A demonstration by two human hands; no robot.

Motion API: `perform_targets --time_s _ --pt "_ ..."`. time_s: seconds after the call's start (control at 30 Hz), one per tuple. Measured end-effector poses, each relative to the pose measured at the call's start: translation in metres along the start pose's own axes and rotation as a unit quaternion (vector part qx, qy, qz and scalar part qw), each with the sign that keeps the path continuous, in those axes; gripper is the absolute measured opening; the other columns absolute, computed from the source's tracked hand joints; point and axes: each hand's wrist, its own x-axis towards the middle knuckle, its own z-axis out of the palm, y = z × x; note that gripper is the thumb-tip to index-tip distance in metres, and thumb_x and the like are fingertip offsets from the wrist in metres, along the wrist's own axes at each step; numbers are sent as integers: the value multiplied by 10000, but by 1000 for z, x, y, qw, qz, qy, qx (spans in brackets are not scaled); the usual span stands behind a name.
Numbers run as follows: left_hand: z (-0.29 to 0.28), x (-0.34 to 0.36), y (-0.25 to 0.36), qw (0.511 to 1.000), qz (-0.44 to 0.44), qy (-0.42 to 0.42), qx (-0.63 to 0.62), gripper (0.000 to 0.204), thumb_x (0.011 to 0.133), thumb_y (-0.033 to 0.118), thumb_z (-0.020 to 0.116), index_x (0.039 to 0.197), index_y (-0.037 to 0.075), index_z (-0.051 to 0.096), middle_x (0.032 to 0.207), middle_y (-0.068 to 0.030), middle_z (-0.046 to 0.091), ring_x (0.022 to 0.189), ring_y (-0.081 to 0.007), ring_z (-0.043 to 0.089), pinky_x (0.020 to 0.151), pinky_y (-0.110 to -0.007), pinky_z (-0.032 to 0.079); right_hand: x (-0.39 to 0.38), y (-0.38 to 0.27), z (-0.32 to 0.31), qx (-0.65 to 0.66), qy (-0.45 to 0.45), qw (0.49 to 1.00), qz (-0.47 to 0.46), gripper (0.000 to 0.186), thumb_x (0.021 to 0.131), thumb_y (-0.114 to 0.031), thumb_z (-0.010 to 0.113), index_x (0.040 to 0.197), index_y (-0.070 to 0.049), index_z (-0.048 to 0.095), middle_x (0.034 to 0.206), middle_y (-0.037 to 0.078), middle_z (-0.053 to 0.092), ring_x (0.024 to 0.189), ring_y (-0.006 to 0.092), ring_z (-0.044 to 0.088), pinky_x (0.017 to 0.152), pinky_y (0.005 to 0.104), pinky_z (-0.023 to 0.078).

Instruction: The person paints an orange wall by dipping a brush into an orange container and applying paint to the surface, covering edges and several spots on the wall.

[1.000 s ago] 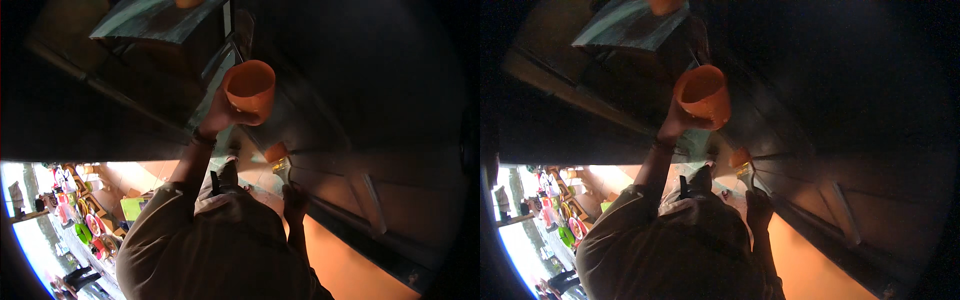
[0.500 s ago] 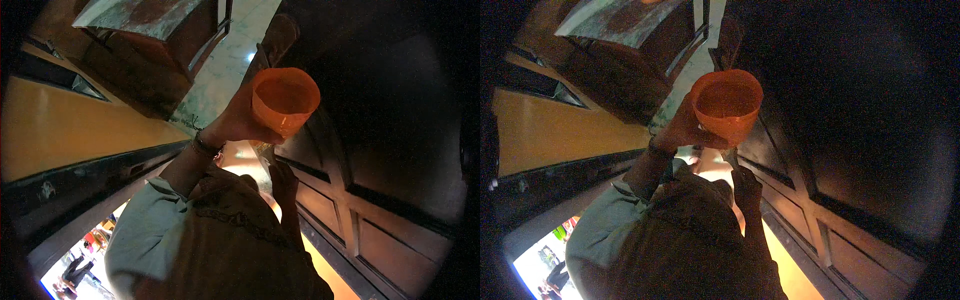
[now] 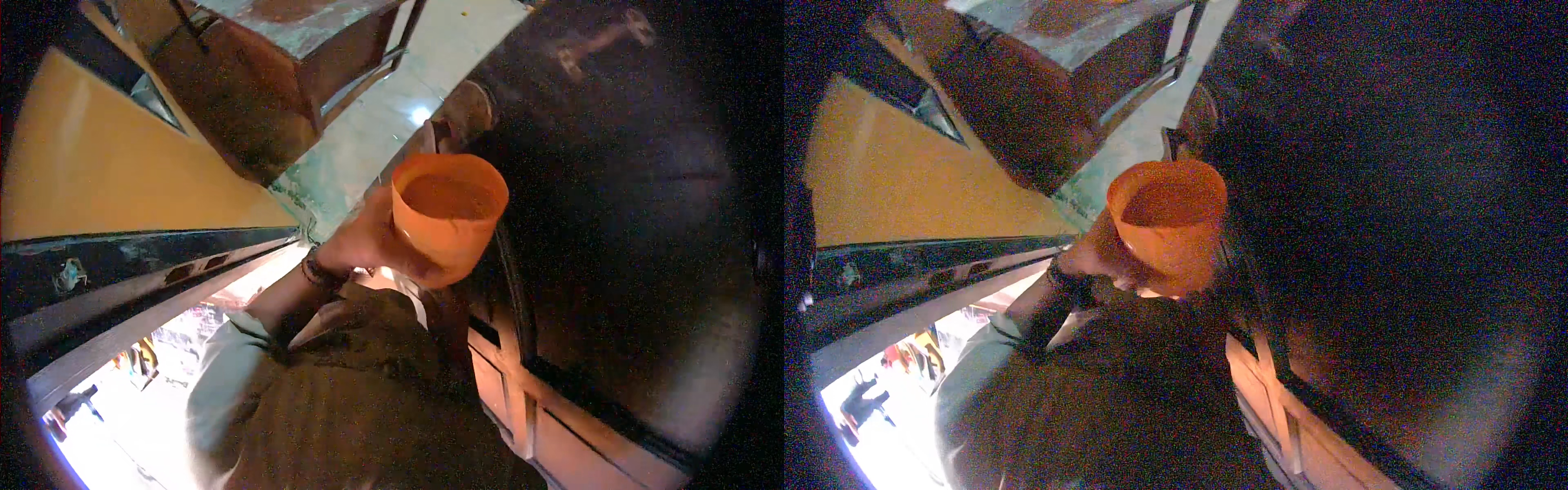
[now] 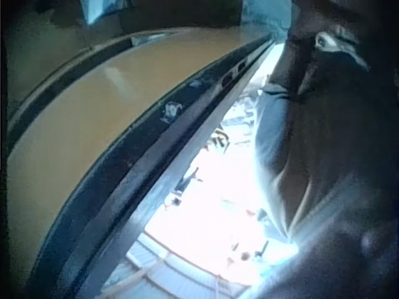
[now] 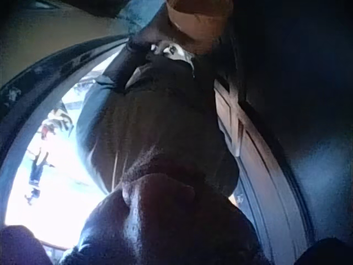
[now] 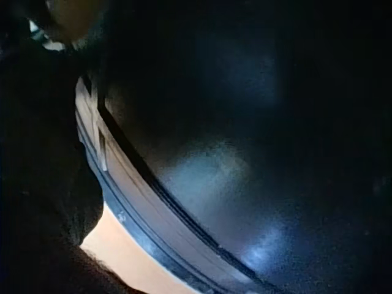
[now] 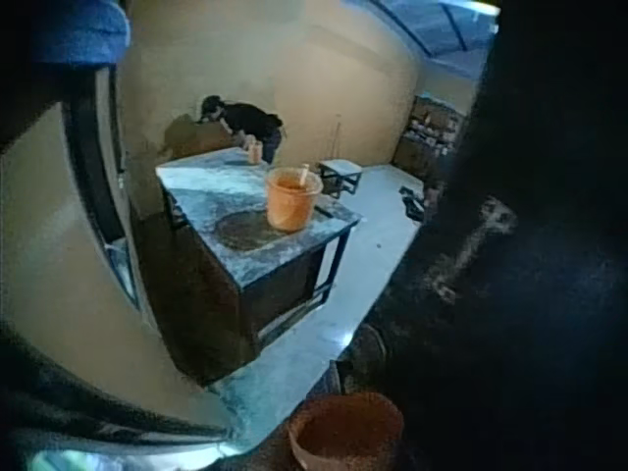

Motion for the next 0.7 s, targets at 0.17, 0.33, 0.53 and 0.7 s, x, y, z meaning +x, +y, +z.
perform_targets --time_s 0.17,0.33,0.53,0.7 --pt "14 -13 -2 982 -110 0 -157 1101 464 172 944 1387 12 364 1339 -116 498 1235 -223 478 1069 -391 357 -12 -10 -7 7 0 1000 24 220 889 -150 570 1087 -90 645 1177 100 626 1052 277 595 849 407 473" --pt "25 -21 -1 997 12 23 -78 1064 504 278 913 1378 7 370 1341 -159 477 1302 -298 407 1106 -443 281 -17 -25 -21 24 -15 999 31 221 887 -155 573 1086 -90 645 1175 101 626 1049 279 595 847 407 474" --pt "33 -24 9 999 40 -22 24 1014 510 370 854 1347 14 403 1338 -214 448 1379 -437 177 1132 -586 -18 -31 -42 -29 39 -11 997 69 223 885 -160 576 1086 -90 644 1174 102 626 1046 280 595 844 408 475" --pt "38 -34 11 985 101 -27 135 959 519 345 836 1329 23 435 1372 -236 398 1406 -477 -48 1138 -570 -75 -38 -47 -23 49 -8 996 78 225 883 -165 578 1085 -90 644 1173 102 625 1043 282 596 842 409 475"
